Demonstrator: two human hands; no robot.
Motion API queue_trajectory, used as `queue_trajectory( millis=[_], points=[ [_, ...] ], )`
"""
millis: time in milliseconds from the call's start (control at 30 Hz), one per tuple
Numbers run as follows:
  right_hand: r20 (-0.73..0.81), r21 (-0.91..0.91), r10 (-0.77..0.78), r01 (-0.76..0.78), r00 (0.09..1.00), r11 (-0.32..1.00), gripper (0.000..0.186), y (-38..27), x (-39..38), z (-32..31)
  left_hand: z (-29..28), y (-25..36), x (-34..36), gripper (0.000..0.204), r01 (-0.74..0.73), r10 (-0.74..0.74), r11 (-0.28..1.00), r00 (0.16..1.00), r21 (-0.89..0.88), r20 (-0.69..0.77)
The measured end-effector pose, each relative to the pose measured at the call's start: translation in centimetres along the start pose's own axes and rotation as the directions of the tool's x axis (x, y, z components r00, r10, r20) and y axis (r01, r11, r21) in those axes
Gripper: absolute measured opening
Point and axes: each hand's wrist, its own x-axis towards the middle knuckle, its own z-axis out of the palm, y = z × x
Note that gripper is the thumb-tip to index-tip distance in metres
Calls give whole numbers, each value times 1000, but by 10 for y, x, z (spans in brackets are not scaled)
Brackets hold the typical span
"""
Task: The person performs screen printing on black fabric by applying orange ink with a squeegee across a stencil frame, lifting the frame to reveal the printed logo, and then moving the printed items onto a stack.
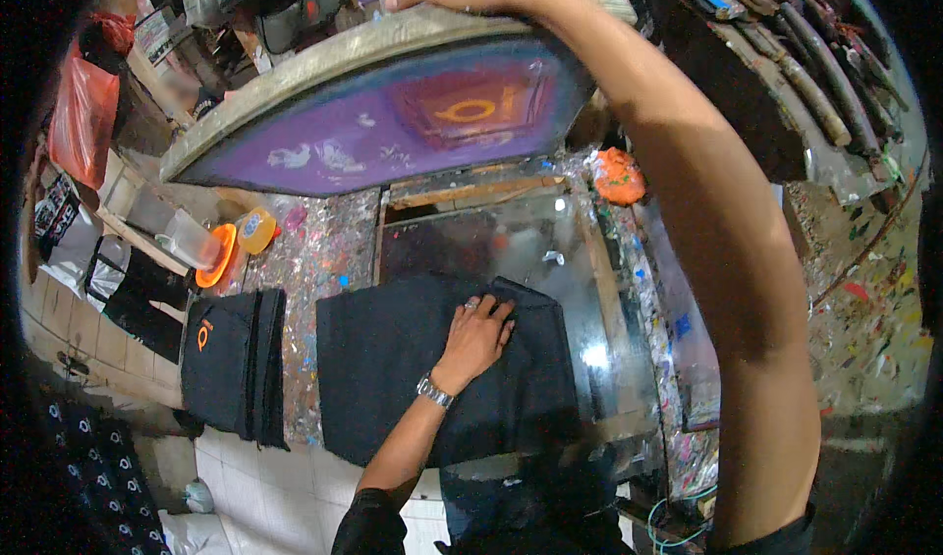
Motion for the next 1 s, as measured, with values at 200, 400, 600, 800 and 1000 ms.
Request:
queue_trajectory(
  millis=[200, 400, 600, 800, 1000],
  points=[
    [-95, 7, 13, -13, 995, 1000, 82, 12, 5, 22, 3, 23, -14, 56, 8, -3, 998, 997, 68, -73],
    [16, -32, 2, -2, 1000, 999, 73, 7, -1, -8, 41, 31, -50, 71, -15, 10, 997, 998, 71, 63],
    [22, -1, -60, 60, 998, 998, 74, 5, -5, -7, 39, 54, -69, 71, 22, -26, 999, 994, 39, 105],
    [19, -26, 0, 1, 1000, 1000, 73, -1, 0, 4, 42, 55, -66, 72, -15, 12, 999, 997, 39, 77],
    [-25, 9, -35, 35, 999, 999, 72, 1, -15, -3, 15, 22, -103, 75, 319, -320, 943, 947, 95, -1]
  ],
)
